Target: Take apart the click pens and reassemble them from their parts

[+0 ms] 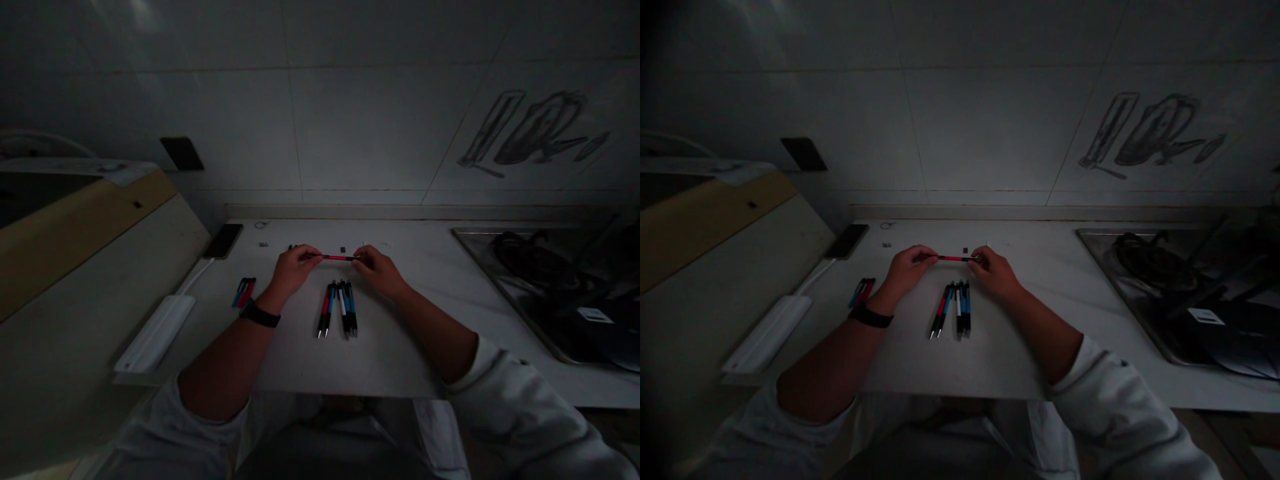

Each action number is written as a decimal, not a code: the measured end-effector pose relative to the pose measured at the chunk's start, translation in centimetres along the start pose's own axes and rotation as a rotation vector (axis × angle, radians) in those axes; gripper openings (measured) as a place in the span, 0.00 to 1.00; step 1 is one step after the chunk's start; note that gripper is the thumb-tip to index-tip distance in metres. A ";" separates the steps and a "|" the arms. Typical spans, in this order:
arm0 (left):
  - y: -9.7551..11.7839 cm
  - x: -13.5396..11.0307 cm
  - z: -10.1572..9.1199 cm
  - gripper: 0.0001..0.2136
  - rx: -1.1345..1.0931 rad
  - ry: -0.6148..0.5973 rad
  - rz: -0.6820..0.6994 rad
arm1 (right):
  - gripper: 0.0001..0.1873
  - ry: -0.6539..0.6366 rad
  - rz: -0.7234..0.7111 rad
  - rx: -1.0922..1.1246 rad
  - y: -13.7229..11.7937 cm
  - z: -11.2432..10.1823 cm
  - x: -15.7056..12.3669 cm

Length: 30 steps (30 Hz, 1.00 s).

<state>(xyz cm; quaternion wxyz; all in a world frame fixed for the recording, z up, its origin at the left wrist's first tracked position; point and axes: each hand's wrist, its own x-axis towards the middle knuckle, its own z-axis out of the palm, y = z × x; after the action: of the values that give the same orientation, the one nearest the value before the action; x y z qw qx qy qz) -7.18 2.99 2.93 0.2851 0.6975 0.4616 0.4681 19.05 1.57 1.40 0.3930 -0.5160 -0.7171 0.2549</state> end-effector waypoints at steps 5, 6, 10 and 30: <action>0.1 0.0 0.0 0.06 0.011 0.000 0.003 | 0.11 -0.031 -0.005 -0.023 0.0 0.0 0.1; 0.1 -0.1 0.0 0.06 0.011 0.002 0.000 | 0.13 -0.018 -0.007 -0.020 0.1 0.0 0.1; -0.2 -0.1 0.1 0.06 0.001 -0.001 -0.003 | 0.13 -0.038 -0.002 -0.014 0.0 0.0 0.1; -0.4 0.0 0.1 0.06 -0.007 -0.015 0.008 | 0.12 -0.061 -0.031 0.005 0.4 0.4 0.1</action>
<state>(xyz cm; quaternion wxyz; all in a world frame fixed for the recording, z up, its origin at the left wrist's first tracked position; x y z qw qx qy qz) -7.23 3.11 2.57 0.2891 0.7017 0.4552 0.4657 18.97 1.83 0.89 0.3762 -0.4961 -0.7359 0.2661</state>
